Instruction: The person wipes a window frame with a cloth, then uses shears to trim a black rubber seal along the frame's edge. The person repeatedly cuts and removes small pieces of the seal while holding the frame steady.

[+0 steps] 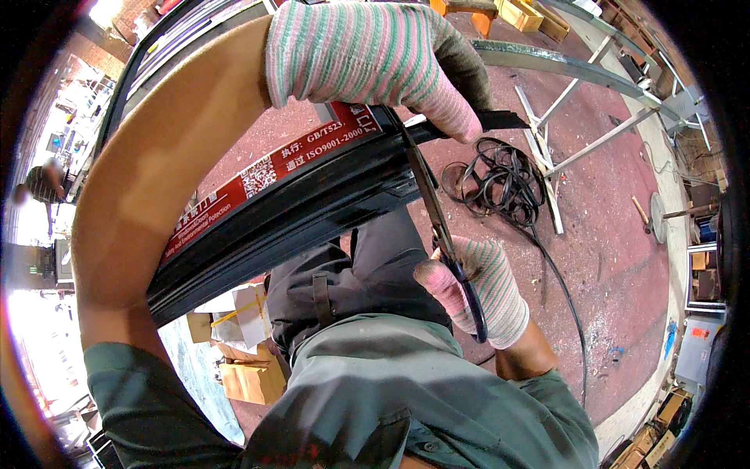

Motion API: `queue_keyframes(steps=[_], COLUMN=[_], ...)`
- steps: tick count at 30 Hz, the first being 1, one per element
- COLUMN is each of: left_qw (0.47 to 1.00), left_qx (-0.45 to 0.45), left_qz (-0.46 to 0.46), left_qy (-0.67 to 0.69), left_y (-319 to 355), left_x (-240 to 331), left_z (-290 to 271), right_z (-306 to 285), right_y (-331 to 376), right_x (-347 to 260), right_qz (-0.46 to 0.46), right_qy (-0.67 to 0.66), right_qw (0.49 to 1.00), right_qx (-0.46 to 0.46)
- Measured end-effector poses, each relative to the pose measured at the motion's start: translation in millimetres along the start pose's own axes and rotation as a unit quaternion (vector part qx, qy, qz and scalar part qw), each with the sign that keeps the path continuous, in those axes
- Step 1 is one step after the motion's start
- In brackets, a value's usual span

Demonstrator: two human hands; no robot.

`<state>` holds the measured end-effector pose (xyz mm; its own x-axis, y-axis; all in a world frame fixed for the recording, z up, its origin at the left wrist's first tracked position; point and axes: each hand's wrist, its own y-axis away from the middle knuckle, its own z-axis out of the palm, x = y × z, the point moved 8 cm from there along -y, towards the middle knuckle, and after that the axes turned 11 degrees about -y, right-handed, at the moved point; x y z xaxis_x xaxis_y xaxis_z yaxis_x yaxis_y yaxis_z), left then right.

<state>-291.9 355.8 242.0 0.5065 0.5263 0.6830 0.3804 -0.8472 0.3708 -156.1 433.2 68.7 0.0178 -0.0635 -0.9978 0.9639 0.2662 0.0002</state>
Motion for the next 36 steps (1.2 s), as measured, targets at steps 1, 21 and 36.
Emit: queue_keyframes(steps=[1, 21, 36], left_qw=[1.0, 0.949, 0.737], left_qx=[0.0, 0.173, 0.218], left_qz=[0.002, 0.029, -0.006], left_qy=[0.003, -0.263, -0.639], left_y=[-0.2, 63.7, 169.1], left_x=[-0.3, 38.3, -22.9], left_z=[0.2, 3.1, 147.0], right_z=[-0.8, -6.5, -5.0], right_y=[0.6, 34.0, 8.4], right_x=[2.1, 55.1, 59.6], right_qz=[0.001, -0.015, -0.052], right_qy=[-0.027, -0.118, -0.244], right_qw=[1.0, 0.993, 0.968], right_qx=[-0.003, -0.023, -0.009])
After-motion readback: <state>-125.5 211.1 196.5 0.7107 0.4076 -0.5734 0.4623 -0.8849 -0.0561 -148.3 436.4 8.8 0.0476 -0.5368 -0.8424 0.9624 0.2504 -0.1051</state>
